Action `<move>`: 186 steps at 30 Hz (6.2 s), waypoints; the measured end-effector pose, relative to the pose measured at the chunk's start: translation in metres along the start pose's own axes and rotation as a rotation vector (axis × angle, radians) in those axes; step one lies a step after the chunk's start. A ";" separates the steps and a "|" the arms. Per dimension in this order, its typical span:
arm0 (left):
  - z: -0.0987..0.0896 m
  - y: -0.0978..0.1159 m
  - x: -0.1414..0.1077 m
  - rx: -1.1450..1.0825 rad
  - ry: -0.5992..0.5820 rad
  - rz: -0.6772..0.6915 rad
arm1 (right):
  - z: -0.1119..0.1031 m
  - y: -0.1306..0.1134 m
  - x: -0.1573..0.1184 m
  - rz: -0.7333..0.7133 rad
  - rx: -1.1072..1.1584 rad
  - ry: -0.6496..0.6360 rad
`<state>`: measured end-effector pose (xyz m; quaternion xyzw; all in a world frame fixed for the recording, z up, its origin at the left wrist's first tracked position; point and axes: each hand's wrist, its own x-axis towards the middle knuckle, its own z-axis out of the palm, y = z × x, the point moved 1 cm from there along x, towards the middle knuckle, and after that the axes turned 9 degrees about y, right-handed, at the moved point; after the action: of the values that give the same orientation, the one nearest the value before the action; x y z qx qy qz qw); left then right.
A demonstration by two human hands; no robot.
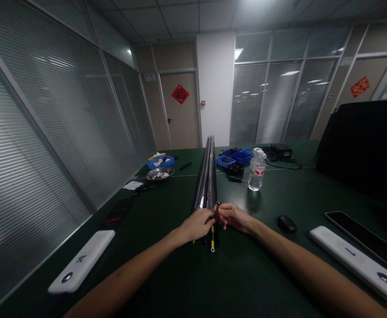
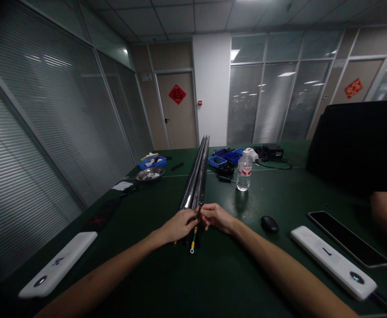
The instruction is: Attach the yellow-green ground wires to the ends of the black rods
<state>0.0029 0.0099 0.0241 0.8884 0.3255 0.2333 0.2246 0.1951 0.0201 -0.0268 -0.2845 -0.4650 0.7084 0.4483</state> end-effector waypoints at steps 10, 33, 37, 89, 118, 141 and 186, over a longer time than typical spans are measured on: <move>0.001 -0.004 0.000 0.006 0.044 -0.009 | 0.003 0.000 -0.001 -0.043 0.000 0.042; -0.001 0.002 -0.001 0.005 -0.008 -0.024 | 0.009 0.000 -0.001 -0.088 -0.064 0.040; -0.002 0.002 -0.001 0.002 -0.008 -0.008 | 0.011 0.000 -0.001 -0.090 -0.093 0.072; 0.002 -0.011 0.002 0.023 -0.027 -0.030 | 0.026 0.001 -0.010 -0.441 -0.522 0.217; 0.003 -0.013 0.001 0.065 -0.046 -0.099 | 0.031 0.000 -0.017 -0.657 -0.848 0.285; 0.003 -0.011 0.000 0.072 -0.001 -0.036 | 0.034 0.001 -0.022 -0.750 -0.996 0.299; -0.003 -0.003 -0.002 0.068 -0.055 -0.074 | 0.034 0.000 -0.023 -0.716 -1.025 0.284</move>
<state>-0.0015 0.0117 0.0242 0.8890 0.3594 0.1889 0.2115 0.1769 -0.0139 -0.0136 -0.3809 -0.7471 0.1580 0.5213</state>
